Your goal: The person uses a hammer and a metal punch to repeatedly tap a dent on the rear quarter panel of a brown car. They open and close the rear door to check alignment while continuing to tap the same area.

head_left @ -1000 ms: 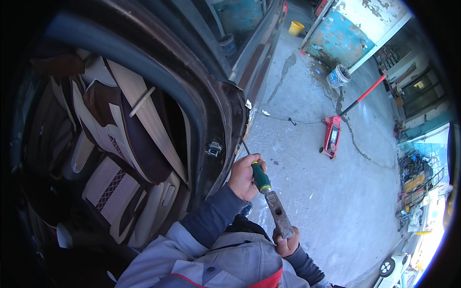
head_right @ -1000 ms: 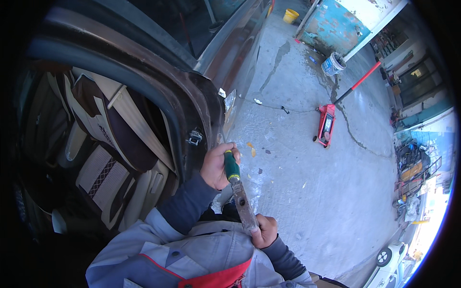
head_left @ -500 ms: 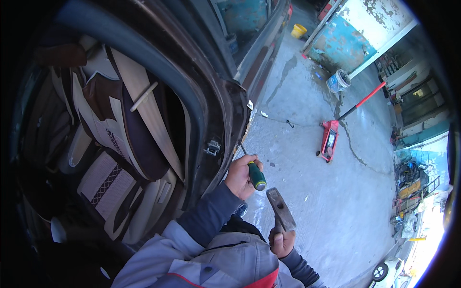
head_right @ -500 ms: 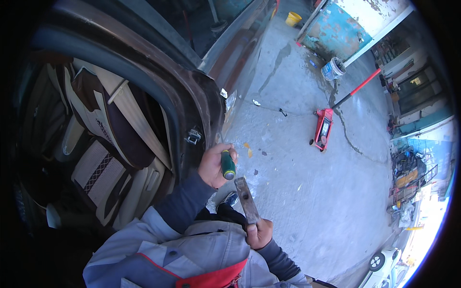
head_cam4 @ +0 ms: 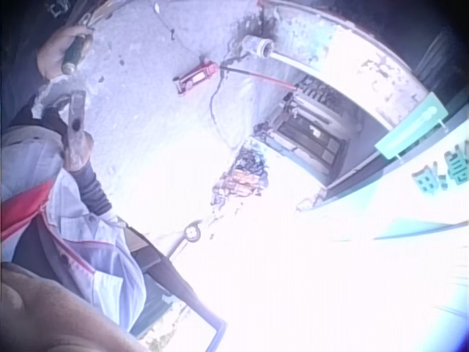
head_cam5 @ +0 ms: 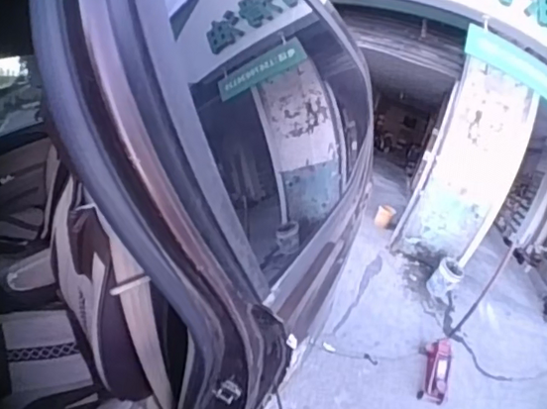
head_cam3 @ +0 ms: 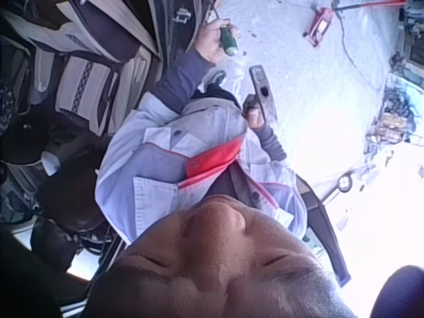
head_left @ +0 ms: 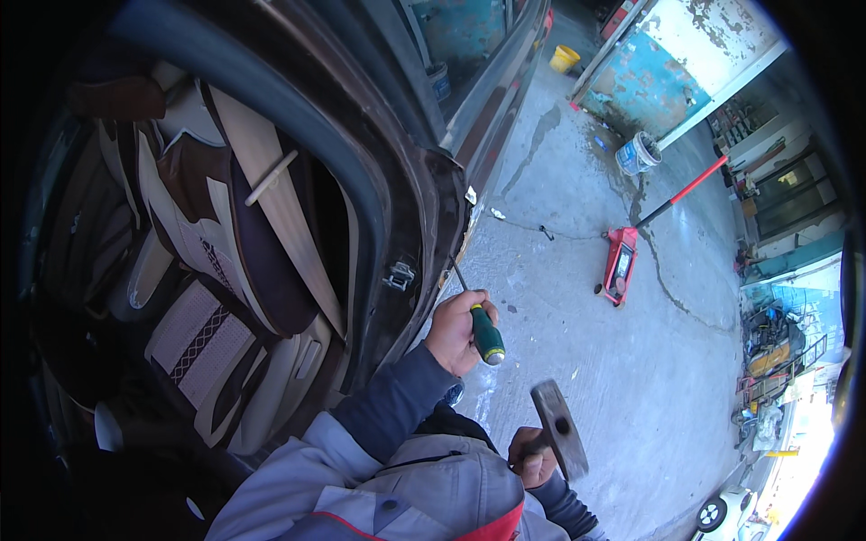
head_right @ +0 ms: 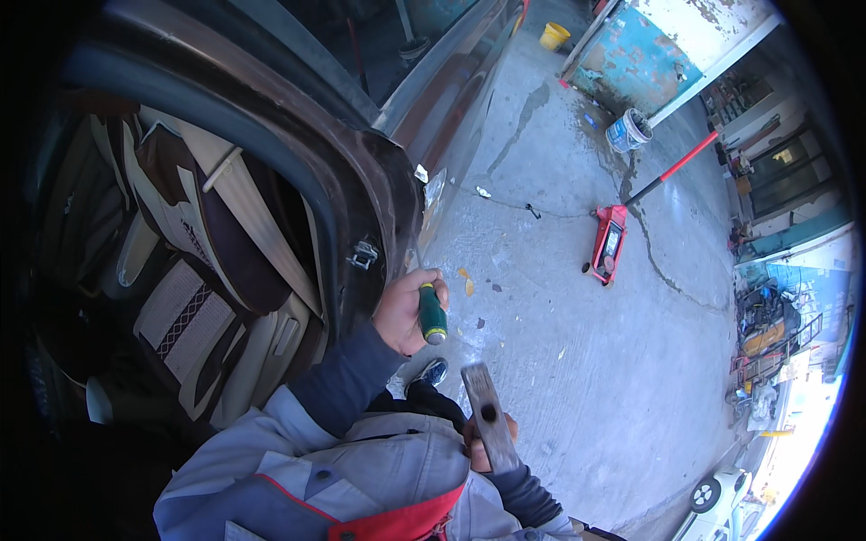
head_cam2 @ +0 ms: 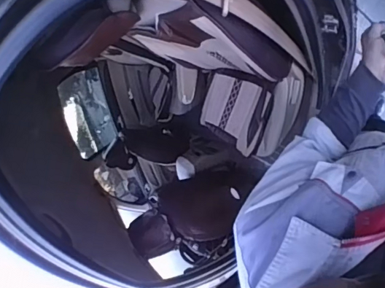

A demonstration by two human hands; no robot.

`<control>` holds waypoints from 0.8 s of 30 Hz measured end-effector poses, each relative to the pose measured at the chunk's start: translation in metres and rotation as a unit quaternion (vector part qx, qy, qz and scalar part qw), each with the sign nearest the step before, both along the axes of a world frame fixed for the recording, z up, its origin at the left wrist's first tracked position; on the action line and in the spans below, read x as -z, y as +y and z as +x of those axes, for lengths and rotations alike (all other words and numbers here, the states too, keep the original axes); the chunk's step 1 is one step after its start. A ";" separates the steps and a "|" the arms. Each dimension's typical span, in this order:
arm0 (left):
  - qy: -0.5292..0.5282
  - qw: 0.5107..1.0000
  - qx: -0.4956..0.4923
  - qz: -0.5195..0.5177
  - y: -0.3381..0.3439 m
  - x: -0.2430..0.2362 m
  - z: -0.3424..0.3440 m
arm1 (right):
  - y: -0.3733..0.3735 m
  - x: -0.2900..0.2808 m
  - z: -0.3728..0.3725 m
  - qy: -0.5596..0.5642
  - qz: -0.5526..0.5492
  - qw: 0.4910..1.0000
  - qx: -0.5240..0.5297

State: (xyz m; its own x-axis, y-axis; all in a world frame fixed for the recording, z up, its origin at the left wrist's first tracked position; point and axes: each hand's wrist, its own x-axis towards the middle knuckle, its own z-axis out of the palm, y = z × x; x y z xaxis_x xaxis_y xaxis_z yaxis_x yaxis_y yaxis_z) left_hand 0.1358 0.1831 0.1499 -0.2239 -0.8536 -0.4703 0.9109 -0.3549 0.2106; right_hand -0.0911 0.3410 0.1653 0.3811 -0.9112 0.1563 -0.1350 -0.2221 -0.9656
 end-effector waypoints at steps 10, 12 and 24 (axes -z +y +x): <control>0.043 0.998 0.022 0.044 -0.002 0.023 0.004 | 0.003 0.015 -0.002 0.050 0.025 0.997 0.059; 0.026 0.998 0.026 0.053 0.001 0.024 0.004 | 0.005 0.019 -0.005 -0.073 0.016 0.995 0.064; -0.035 0.999 0.019 -0.020 0.004 0.001 0.004 | 0.003 0.003 0.003 -0.051 0.060 0.993 0.094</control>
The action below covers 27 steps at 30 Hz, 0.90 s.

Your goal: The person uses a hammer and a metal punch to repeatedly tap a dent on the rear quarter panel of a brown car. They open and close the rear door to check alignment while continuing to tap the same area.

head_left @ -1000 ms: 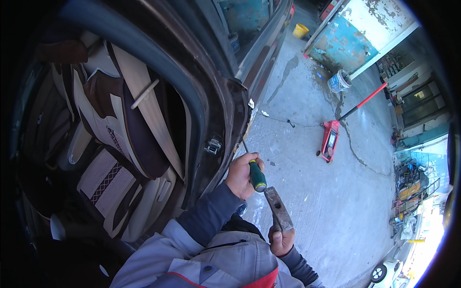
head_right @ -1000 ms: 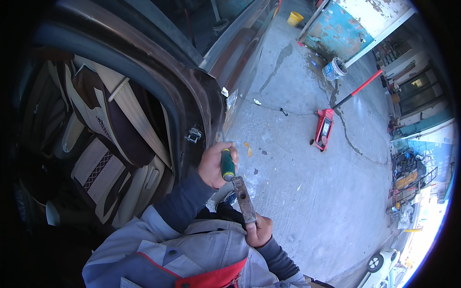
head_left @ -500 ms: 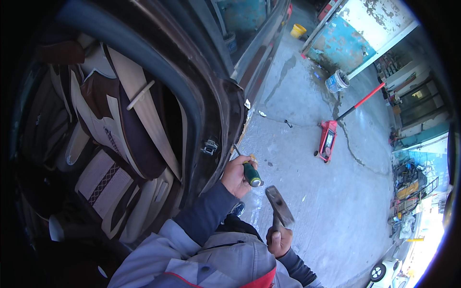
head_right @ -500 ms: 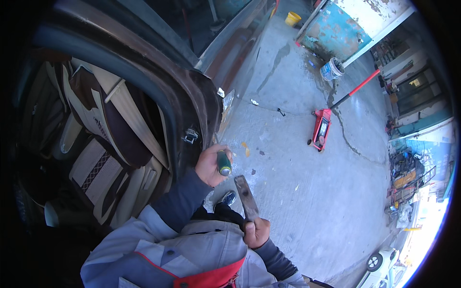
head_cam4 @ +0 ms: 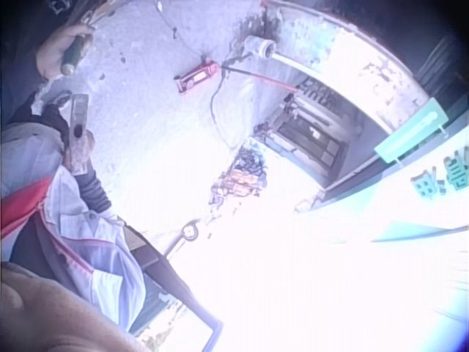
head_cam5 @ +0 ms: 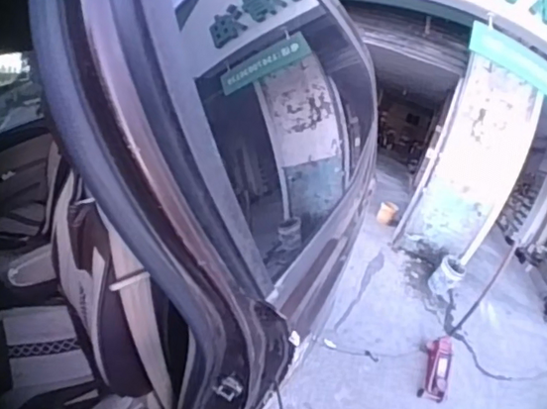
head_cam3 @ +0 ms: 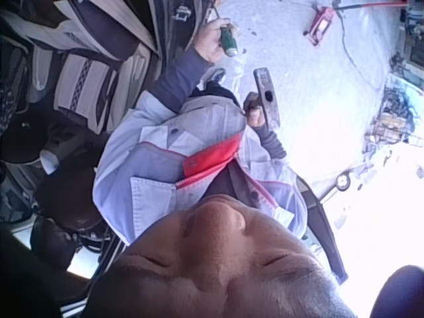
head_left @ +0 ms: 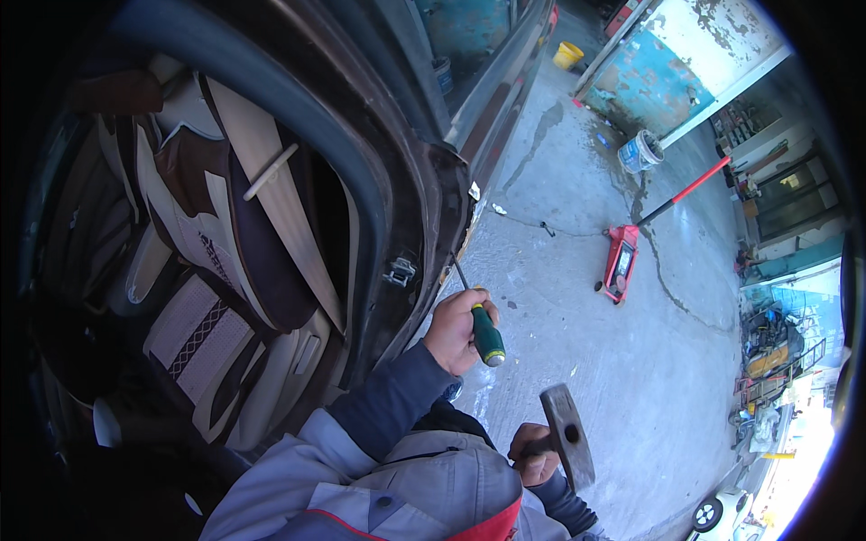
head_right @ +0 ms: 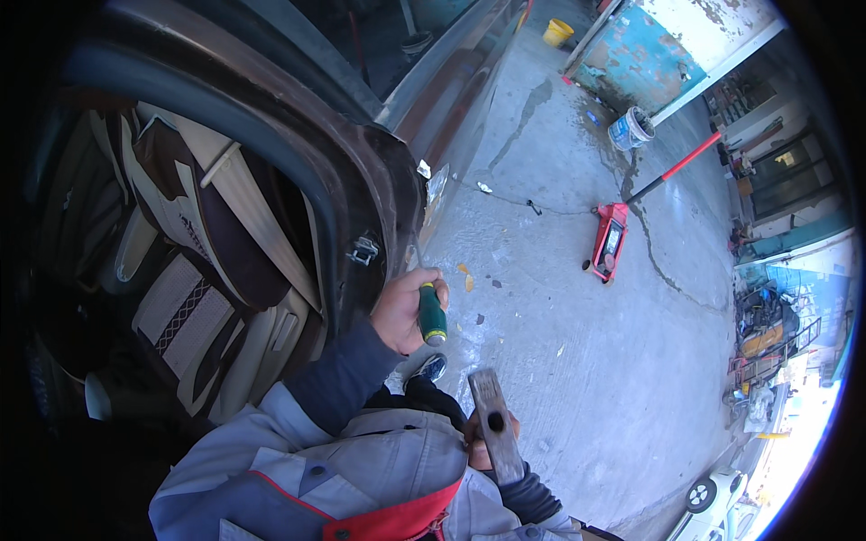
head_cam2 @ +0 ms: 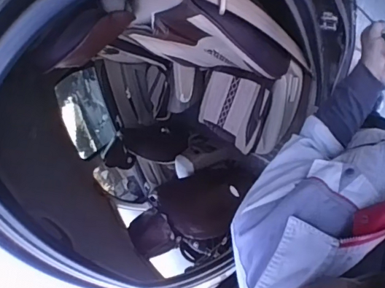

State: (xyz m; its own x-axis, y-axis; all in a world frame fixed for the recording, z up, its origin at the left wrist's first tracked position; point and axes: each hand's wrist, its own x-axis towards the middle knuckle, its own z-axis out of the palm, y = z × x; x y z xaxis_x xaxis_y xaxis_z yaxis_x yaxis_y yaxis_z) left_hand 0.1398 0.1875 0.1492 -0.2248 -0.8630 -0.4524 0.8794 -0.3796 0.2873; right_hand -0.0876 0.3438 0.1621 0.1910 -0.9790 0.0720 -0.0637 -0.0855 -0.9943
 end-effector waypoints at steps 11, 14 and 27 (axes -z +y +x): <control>0.025 0.999 0.026 -0.029 0.001 0.008 0.002 | -0.009 -0.003 -0.001 0.209 -0.064 0.972 -0.088; 0.021 1.000 0.004 0.019 0.000 0.010 -0.004 | -0.017 -0.010 -0.007 0.127 -0.168 0.968 -0.139; 0.051 0.995 0.031 0.076 0.001 0.040 0.000 | -0.008 0.008 0.005 0.185 0.027 0.982 -0.019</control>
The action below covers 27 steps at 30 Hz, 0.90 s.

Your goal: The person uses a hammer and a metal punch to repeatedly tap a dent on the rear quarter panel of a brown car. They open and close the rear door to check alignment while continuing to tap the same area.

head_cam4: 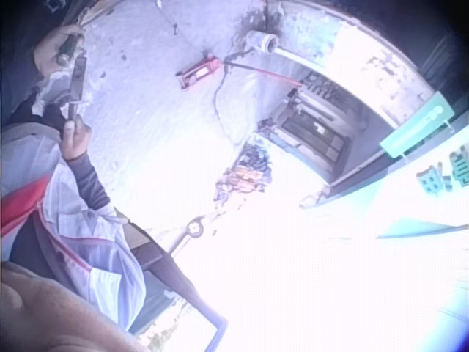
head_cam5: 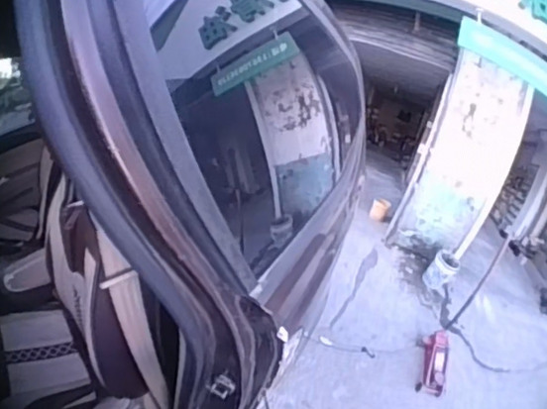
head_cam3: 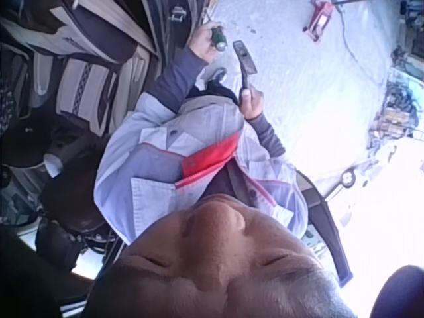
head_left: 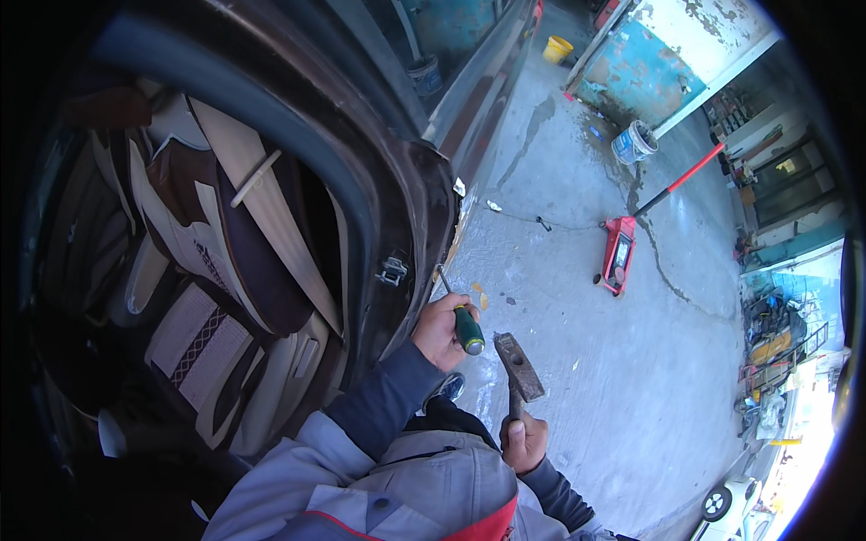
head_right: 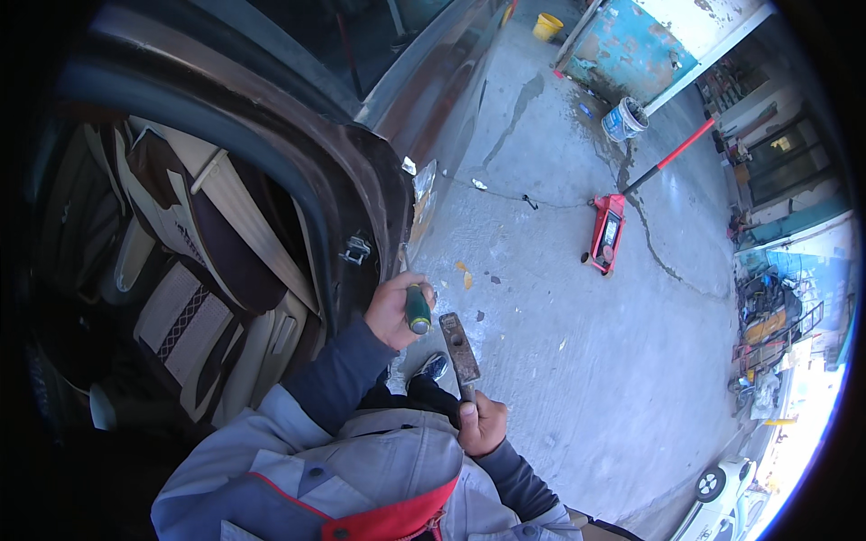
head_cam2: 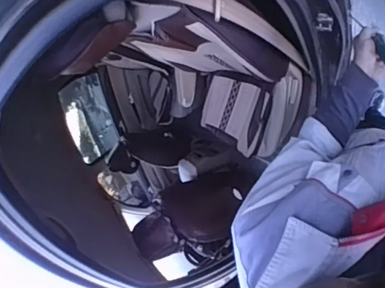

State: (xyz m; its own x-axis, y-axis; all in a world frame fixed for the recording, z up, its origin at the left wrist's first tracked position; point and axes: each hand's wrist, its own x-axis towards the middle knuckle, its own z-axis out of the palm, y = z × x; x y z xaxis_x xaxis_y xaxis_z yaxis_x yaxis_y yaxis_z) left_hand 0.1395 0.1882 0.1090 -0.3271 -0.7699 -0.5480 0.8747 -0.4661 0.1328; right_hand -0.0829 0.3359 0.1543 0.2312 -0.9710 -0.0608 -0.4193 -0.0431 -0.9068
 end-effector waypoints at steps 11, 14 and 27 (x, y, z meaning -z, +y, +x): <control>-0.074 0.991 0.015 -0.106 0.005 -0.043 -0.006 | -0.008 -0.006 -0.001 -0.014 -0.002 1.000 0.017; -0.076 0.990 0.017 -0.117 0.004 -0.051 -0.008 | -0.011 -0.009 0.000 -0.025 -0.008 0.999 0.030; -0.216 0.970 -0.019 -0.114 -0.017 -0.063 -0.068 | -0.078 0.001 -0.063 -0.113 -0.070 0.991 -0.022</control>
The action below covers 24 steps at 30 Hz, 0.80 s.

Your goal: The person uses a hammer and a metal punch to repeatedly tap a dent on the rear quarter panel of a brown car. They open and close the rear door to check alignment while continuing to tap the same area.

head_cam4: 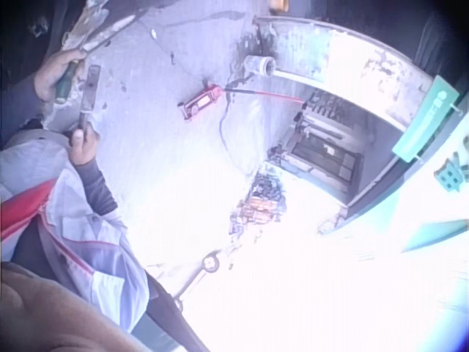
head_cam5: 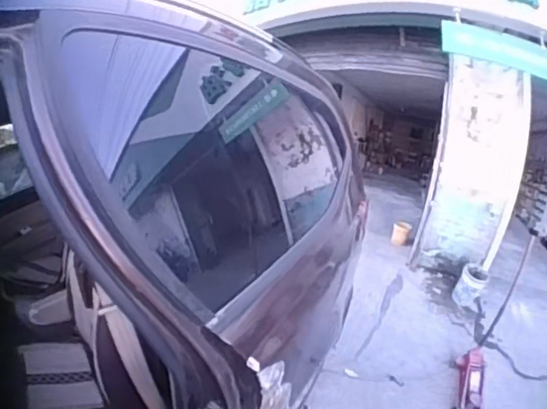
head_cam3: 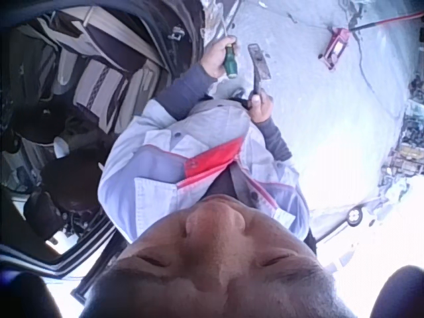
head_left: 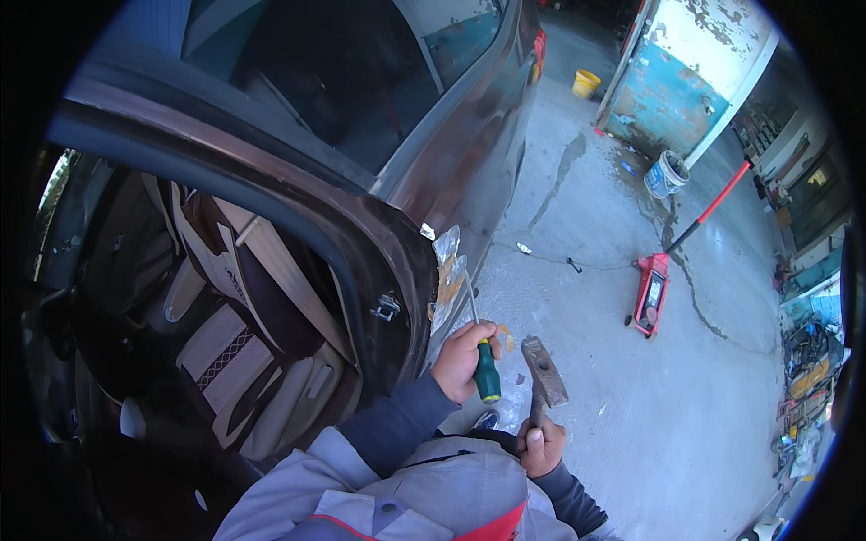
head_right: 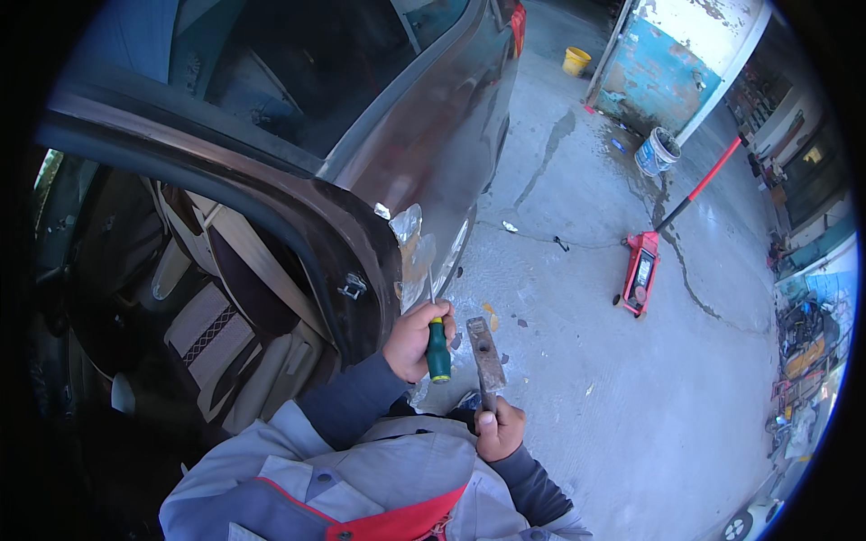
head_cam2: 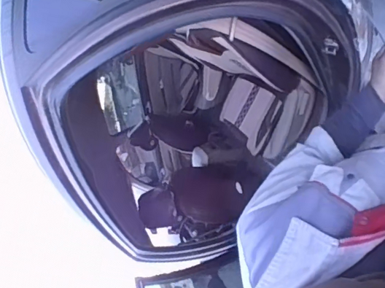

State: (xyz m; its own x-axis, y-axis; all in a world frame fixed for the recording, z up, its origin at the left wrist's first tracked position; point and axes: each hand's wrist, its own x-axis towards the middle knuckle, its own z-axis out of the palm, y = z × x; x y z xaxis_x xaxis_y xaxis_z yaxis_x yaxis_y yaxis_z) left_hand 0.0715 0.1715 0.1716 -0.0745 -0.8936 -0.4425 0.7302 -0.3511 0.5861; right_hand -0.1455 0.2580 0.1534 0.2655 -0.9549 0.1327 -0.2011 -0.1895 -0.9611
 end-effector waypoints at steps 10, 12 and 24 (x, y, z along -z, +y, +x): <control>-0.142 0.982 0.121 -0.034 -0.028 0.021 -0.134 | -0.077 0.016 -0.098 -0.015 0.130 0.991 -0.002; -0.131 0.984 0.119 -0.008 -0.033 0.031 -0.151 | -0.091 0.025 -0.109 -0.049 0.192 0.980 -0.002; -0.091 0.979 0.169 0.067 -0.136 0.077 -0.155 | -0.246 0.095 -0.163 -0.045 0.468 0.881 0.044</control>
